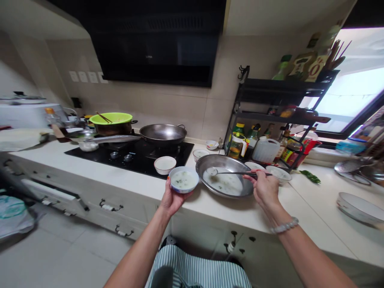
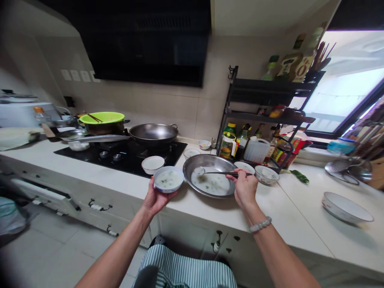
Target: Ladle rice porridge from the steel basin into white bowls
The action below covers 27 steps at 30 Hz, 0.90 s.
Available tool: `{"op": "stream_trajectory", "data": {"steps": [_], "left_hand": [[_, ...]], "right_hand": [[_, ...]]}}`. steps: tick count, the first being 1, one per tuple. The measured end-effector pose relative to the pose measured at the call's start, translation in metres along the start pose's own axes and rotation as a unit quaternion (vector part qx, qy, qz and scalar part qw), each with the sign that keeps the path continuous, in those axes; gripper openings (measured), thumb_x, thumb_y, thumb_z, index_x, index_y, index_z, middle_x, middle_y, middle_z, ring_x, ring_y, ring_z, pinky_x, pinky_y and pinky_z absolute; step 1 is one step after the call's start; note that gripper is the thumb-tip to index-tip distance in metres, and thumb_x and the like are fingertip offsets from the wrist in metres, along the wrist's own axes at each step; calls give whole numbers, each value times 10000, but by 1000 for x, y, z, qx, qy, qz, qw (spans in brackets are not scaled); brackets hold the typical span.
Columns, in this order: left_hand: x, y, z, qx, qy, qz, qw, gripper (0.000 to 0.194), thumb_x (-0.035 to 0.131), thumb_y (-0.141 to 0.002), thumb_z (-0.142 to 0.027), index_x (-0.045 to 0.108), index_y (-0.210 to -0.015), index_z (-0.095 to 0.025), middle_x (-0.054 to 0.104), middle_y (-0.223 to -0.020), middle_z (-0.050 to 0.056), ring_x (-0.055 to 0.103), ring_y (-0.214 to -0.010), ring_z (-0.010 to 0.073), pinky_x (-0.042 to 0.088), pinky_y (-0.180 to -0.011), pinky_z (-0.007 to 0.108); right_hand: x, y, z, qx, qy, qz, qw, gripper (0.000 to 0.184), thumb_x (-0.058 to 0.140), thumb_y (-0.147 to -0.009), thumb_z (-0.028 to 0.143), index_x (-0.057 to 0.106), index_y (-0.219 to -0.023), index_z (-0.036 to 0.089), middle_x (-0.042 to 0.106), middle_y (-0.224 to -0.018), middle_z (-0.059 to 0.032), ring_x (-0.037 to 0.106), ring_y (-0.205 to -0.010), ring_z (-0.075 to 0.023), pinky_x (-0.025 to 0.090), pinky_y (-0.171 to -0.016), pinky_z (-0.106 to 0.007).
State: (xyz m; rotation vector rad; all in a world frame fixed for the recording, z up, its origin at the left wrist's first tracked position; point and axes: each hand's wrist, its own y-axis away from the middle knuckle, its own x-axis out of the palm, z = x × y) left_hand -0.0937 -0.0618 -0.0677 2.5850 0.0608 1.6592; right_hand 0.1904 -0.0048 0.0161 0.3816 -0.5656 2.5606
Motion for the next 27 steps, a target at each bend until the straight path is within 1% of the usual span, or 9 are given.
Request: {"op": "stream_trajectory", "data": {"steps": [4, 9, 12, 14, 17, 20, 22, 24, 27], "left_hand": [[0, 0, 0, 1, 5, 3, 1000, 559, 457, -944, -521, 430, -1419, -228, 674, -1167, 141, 665, -1036, 320, 558, -851, 553], [-5, -2, 0, -5, 9, 19, 1000, 597, 519, -916, -516, 406, -1439, -251, 648, -1238, 143, 638, -1099, 327, 531, -895, 570], [-7, -3, 0, -5, 9, 28, 1000, 624, 540, -904, -521, 396, -1448, -252, 631, -1278, 146, 637, -1100, 319, 528, -903, 563], [-8, -4, 0, -4, 8, 28, 1000, 622, 541, -904, -518, 399, -1447, -248, 633, -1278, 143, 646, -1082, 311, 531, -900, 558], [-9, -4, 0, -5, 10, 31, 999, 623, 551, -901, -511, 398, -1448, -255, 632, -1286, 139, 650, -1077, 308, 530, -903, 554], [-9, -4, 0, -7, 11, 33, 999, 638, 566, -892, -511, 392, -1453, -262, 625, -1302, 141, 638, -1107, 320, 523, -910, 558], [-9, -4, 0, -5, 9, 28, 1000, 639, 562, -895, -516, 393, -1454, -257, 623, -1302, 148, 626, -1131, 334, 518, -914, 567], [-9, -3, 0, -2, 7, 23, 1000, 635, 554, -900, -519, 397, -1453, -251, 623, -1300, 155, 619, -1142, 343, 516, -912, 573], [-8, -3, 0, -3, 6, 25, 1000, 629, 550, -901, -519, 401, -1449, -248, 622, -1297, 156, 616, -1146, 345, 521, -907, 574]], "right_hand": [[12, 5, 17, -1, -31, 21, 999, 135, 661, -636, 264, 586, -589, 163, 598, -611, 7, 596, -486, -121, 583, -470, -273], [29, 21, 31, -6, -38, 59, 997, 157, 690, -627, 295, 608, -604, 163, 609, -666, -1, 621, -538, -139, 596, -514, -297], [36, 35, 33, -16, -13, 93, 995, 186, 683, -690, 345, 627, -664, 169, 631, -714, -11, 625, -538, -133, 590, -533, -292], [37, 46, 33, -34, 29, 133, 990, 208, 657, -761, 388, 651, -741, 181, 643, -716, -11, 625, -517, -135, 584, -545, -299], [34, 64, 36, -99, 93, 212, 968, 220, 596, -852, 413, 684, -857, 213, 666, -703, -18, 652, -543, -167, 589, -618, -345], [27, 79, 41, -193, 113, 284, 932, 172, 594, -866, 380, 704, -879, 248, 707, -778, -44, 699, -715, -214, 585, -749, -400], [23, 85, 44, -237, 110, 320, 911, 143, 615, -852, 363, 711, -872, 260, 714, -792, -50, 705, -826, -240, 573, -801, -420], [20, 84, 44, -254, 108, 313, 909, 141, 608, -858, 356, 707, -870, 256, 718, -813, -55, 705, -820, -238, 568, -806, -424], [15, 70, 39, -214, 116, 220, 945, 201, 573, -884, 396, 685, -881, 230, 721, -881, -69, 686, -653, -198, 570, -731, -397]]}}
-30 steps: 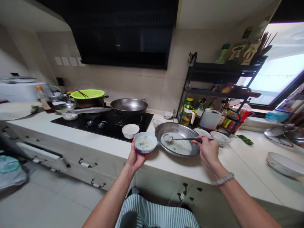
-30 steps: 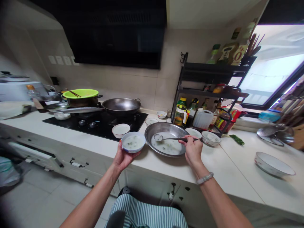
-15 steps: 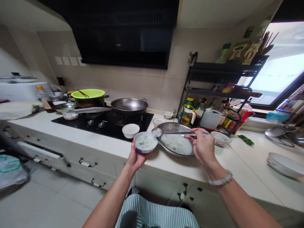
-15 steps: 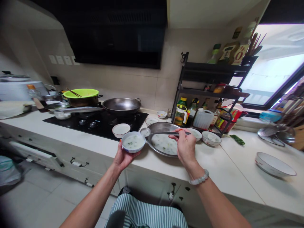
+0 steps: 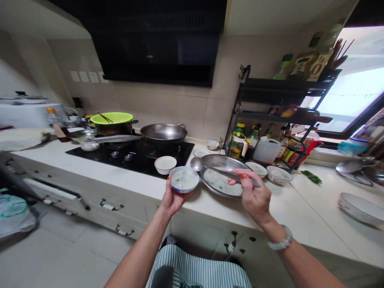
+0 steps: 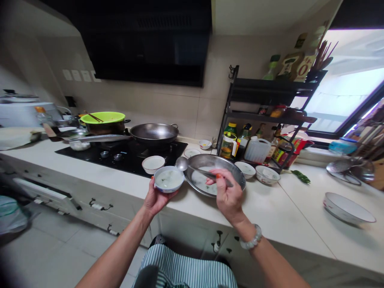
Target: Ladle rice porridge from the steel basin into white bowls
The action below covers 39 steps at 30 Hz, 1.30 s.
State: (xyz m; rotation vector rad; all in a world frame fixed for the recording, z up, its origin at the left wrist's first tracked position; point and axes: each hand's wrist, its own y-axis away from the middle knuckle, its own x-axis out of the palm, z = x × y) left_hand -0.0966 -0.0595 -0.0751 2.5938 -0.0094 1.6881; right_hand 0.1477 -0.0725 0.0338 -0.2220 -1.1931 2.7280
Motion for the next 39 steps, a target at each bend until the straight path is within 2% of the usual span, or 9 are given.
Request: {"op": "stream_trajectory", "data": {"steps": [3, 5, 8, 12, 16, 19, 23, 28, 39], "left_hand": [[0, 0, 0, -2, 2, -4, 1000, 627, 546, -902, -522, 400, -1445, -246, 633, -1276, 152, 620, -1142, 344, 523, -908, 577], [-1, -1, 0, -1, 5, -7, 1000, 629, 543, -904, -522, 396, -1449, -244, 638, -1268, 154, 622, -1139, 346, 523, -908, 578], [-2, -2, 0, -5, 6, 0, 1000, 632, 543, -904, -517, 386, -1457, -254, 636, -1274, 153, 622, -1142, 348, 527, -904, 577], [-5, -2, 0, -6, 4, 1, 1000, 647, 532, -909, -522, 365, -1473, -252, 642, -1267, 156, 634, -1121, 346, 539, -882, 568], [-6, -3, -1, -9, 5, 11, 1000, 674, 546, -900, -524, 345, -1487, -262, 625, -1300, 162, 624, -1138, 352, 541, -873, 567], [-6, -3, -1, -8, 6, 8, 1000, 657, 546, -899, -524, 364, -1475, -265, 626, -1296, 157, 621, -1145, 350, 535, -886, 568], [-3, -2, 0, -2, 3, -1, 1000, 637, 537, -907, -518, 377, -1467, -259, 638, -1275, 153, 632, -1125, 342, 536, -885, 564], [-3, -1, -1, -6, 2, 7, 1000, 651, 539, -908, -509, 358, -1480, -259, 637, -1281, 154, 634, -1123, 339, 538, -884, 559], [-4, -2, 0, -6, 5, 10, 1000, 625, 541, -904, -511, 388, -1453, -256, 635, -1279, 154, 614, -1159, 349, 528, -903, 576]], "right_hand": [[-13, -14, -23, 85, 19, -84, 993, 290, 567, -858, 479, 646, -853, 200, 703, -817, -71, 657, -562, -187, 551, -619, -360], [-23, -23, -41, 111, 54, -108, 986, 293, 567, -829, 487, 615, -804, 199, 680, -774, -65, 651, -544, -192, 523, -560, -337], [-34, -28, -61, 126, 122, -109, 978, 252, 538, -809, 450, 595, -764, 209, 660, -711, -59, 670, -569, -223, 493, -541, -330], [-38, -24, -74, 130, 169, -86, 973, 228, 512, -790, 421, 602, -764, 214, 644, -636, -39, 680, -580, -240, 507, -594, -347], [-35, -20, -84, 153, 108, -96, 978, 244, 565, -760, 440, 620, -746, 203, 665, -734, -53, 665, -548, -209, 512, -523, -316], [-33, -22, -92, 193, 23, -165, 967, 236, 626, -712, 421, 613, -692, 186, 642, -723, -36, 616, -500, -164, 535, -476, -298], [-35, -26, -96, 215, -66, -230, 947, 189, 667, -657, 343, 579, -623, 179, 600, -668, 8, 606, -563, -137, 595, -522, -299], [-38, -28, -92, 214, -87, -232, 945, 154, 677, -636, 288, 580, -593, 176, 600, -671, 5, 602, -605, -132, 603, -516, -275], [-40, -27, -89, 216, -77, -222, 948, 171, 668, -674, 303, 572, -626, 170, 586, -688, -6, 603, -596, -131, 606, -528, -270]]}}
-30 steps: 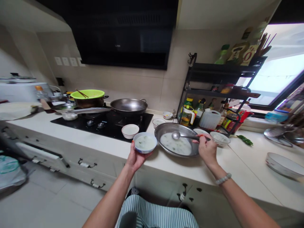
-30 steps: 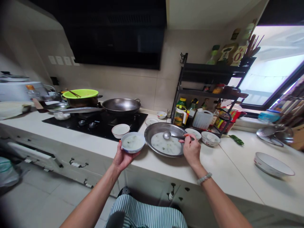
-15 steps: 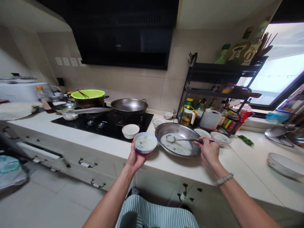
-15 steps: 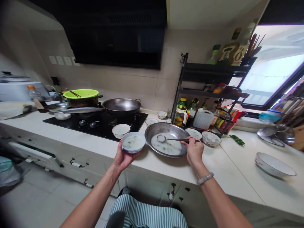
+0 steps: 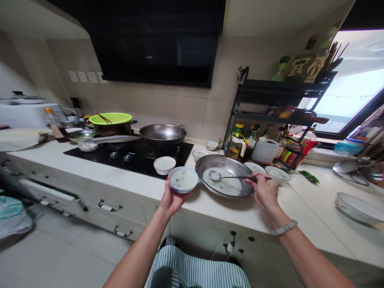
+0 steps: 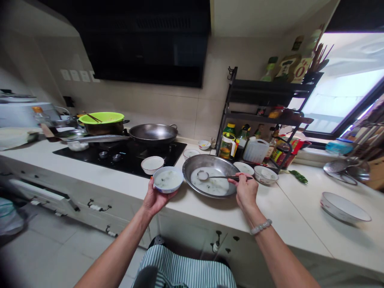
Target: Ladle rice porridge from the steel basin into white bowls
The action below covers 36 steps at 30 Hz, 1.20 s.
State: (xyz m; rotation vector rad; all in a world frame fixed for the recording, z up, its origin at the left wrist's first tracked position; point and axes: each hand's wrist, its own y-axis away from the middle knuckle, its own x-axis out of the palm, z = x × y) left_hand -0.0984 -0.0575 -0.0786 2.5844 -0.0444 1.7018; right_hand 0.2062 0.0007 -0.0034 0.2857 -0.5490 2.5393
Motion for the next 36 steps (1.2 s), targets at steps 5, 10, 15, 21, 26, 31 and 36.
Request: {"op": "stream_trajectory", "data": {"steps": [5, 10, 15, 21, 26, 31, 36], "left_hand": [[3, 1, 0, 2, 0, -10, 1000, 608, 534, -912, -504, 401, -1447, -248, 653, -1242, 152, 640, -1106, 338, 545, -874, 561], [6, 3, 0, 6, -1, -16, 1000, 609, 534, -914, -504, 398, -1452, -252, 639, -1266, 152, 635, -1109, 335, 537, -883, 566], [8, 3, 0, 7, -3, -20, 1000, 597, 516, -920, -515, 411, -1439, -241, 647, -1242, 149, 642, -1089, 328, 541, -878, 561], [7, 3, 0, 8, -1, -10, 1000, 575, 513, -926, -498, 419, -1430, -238, 668, -1196, 138, 663, -1036, 307, 546, -869, 553], [4, 2, 0, 5, 2, -4, 1000, 585, 525, -921, -490, 406, -1439, -246, 667, -1205, 134, 659, -1046, 309, 532, -889, 565], [5, 2, 0, 6, 3, -2, 1000, 578, 522, -922, -496, 425, -1425, -226, 664, -1216, 136, 656, -1055, 312, 534, -893, 557], [6, 3, 0, 11, -8, -1, 1000, 604, 534, -915, -498, 417, -1438, -219, 641, -1263, 145, 643, -1079, 324, 535, -885, 561]], "right_hand": [[1, 3, 6, 22, -5, -8, 1000, 144, 651, -694, 228, 565, -598, 162, 593, -684, -16, 593, -584, -129, 596, -501, -274], [1, 4, 9, 23, -15, -9, 1000, 160, 664, -693, 235, 560, -594, 166, 591, -673, -8, 600, -569, -132, 591, -487, -278], [3, 4, 15, 12, -22, 7, 1000, 130, 660, -666, 250, 581, -614, 162, 601, -656, -7, 615, -548, -134, 596, -498, -278], [18, 13, 38, 6, -68, 28, 997, 127, 682, -608, 243, 594, -595, 152, 602, -645, -10, 625, -550, -143, 587, -488, -277], [37, 28, 51, 0, -79, 68, 995, 149, 692, -659, 284, 608, -623, 167, 616, -676, -7, 619, -558, -141, 601, -534, -312], [49, 52, 53, -33, -15, 135, 990, 206, 655, -774, 381, 641, -738, 178, 647, -739, -18, 626, -530, -143, 584, -535, -302], [41, 75, 55, -212, 84, 257, 939, 187, 532, -922, 336, 669, -905, 209, 705, -824, -51, 677, -590, -175, 591, -642, -345]]}}
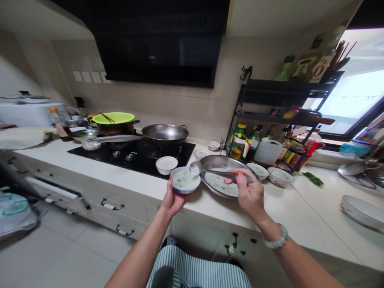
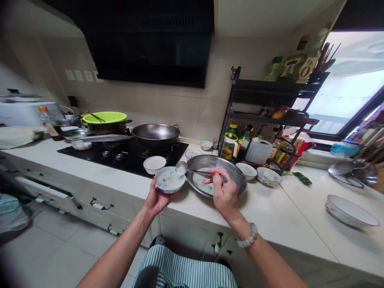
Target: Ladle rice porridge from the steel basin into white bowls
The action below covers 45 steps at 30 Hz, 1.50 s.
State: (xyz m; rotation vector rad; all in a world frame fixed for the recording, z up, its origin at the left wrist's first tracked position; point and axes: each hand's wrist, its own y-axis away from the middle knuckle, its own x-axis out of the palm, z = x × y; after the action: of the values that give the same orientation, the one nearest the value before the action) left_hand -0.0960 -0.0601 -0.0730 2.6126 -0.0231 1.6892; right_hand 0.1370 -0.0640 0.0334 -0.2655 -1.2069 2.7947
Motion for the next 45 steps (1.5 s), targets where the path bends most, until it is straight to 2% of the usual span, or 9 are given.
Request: {"op": "stream_trajectory", "data": {"steps": [3, 5, 11, 15, 19, 25, 29, 36, 45], "left_hand": [[-1, 0, 0, 1, 3, -3, 1000, 598, 540, -911, -500, 423, -1434, -234, 643, -1260, 137, 645, -1076, 322, 530, -890, 563], [-2, -1, 0, -1, 6, -5, 1000, 584, 533, -915, -501, 425, -1430, -249, 649, -1248, 131, 651, -1064, 314, 529, -892, 564], [0, 0, 0, -2, 9, -14, 1000, 572, 485, -939, -500, 405, -1445, -247, 670, -1198, 130, 662, -1037, 313, 540, -872, 559], [2, 0, 0, 1, 8, -21, 1000, 620, 480, -939, -504, 351, -1484, -238, 669, -1201, 144, 658, -1048, 328, 540, -861, 571], [2, 1, 0, 4, 5, -22, 1000, 611, 480, -938, -504, 363, -1477, -240, 670, -1200, 145, 650, -1073, 335, 537, -871, 577], [2, 1, 1, 4, 1, -21, 1000, 589, 512, -922, -507, 421, -1433, -229, 658, -1226, 148, 614, -1153, 350, 521, -909, 584], [-1, -1, 0, 1, -1, -14, 1000, 622, 539, -905, -511, 398, -1450, -246, 641, -1263, 150, 612, -1156, 350, 522, -908, 583], [-3, -1, 0, -2, -1, -5, 1000, 663, 574, -886, -507, 379, -1467, -252, 625, -1299, 158, 622, -1139, 351, 541, -878, 566], [0, 0, 0, -3, -3, -13, 1000, 633, 564, -893, -511, 403, -1444, -246, 618, -1304, 157, 593, -1184, 358, 520, -909, 584]], "right_hand": [[-4, 9, 8, -132, 28, 64, 989, 154, 519, -934, 247, 670, -956, 228, 719, -834, -52, 711, -798, -216, 581, -769, -385], [-7, 12, 11, -157, 24, 68, 985, 156, 514, -937, 233, 669, -952, 231, 724, -853, -55, 711, -843, -221, 578, -782, -390], [-18, 3, -8, 62, -41, -72, 995, 212, 541, -923, 376, 648, -905, 194, 710, -856, -61, 698, -623, -186, 592, -645, -366], [-35, -12, -35, 130, -69, -172, 974, 208, 586, -834, 393, 613, -813, 189, 684, -800, -53, 679, -584, -181, 590, -622, -363], [-55, -17, -53, 160, 36, -165, 973, 237, 570, -772, 431, 603, -757, 197, 685, -754, -82, 658, -521, -202, 561, -539, -347], [-63, -9, -62, 125, 205, -108, 965, 286, 472, -802, 460, 598, -773, 205, 692, -684, -80, 667, -508, -224, 525, -539, -332], [-57, -7, -68, 149, 148, -122, 970, 275, 517, -774, 449, 612, -758, 192, 692, -734, -81, 661, -502, -207, 523, -497, -309], [-56, -13, -83, 197, -57, -254, 945, 184, 661, -662, 344, 597, -636, 174, 611, -691, -18, 625, -598, -161, 599, -517, -299], [-61, -15, -81, 205, -94, -241, 944, 147, 672, -672, 279, 582, -648, 166, 620, -660, -7, 634, -561, -140, 610, -511, -278]]}}
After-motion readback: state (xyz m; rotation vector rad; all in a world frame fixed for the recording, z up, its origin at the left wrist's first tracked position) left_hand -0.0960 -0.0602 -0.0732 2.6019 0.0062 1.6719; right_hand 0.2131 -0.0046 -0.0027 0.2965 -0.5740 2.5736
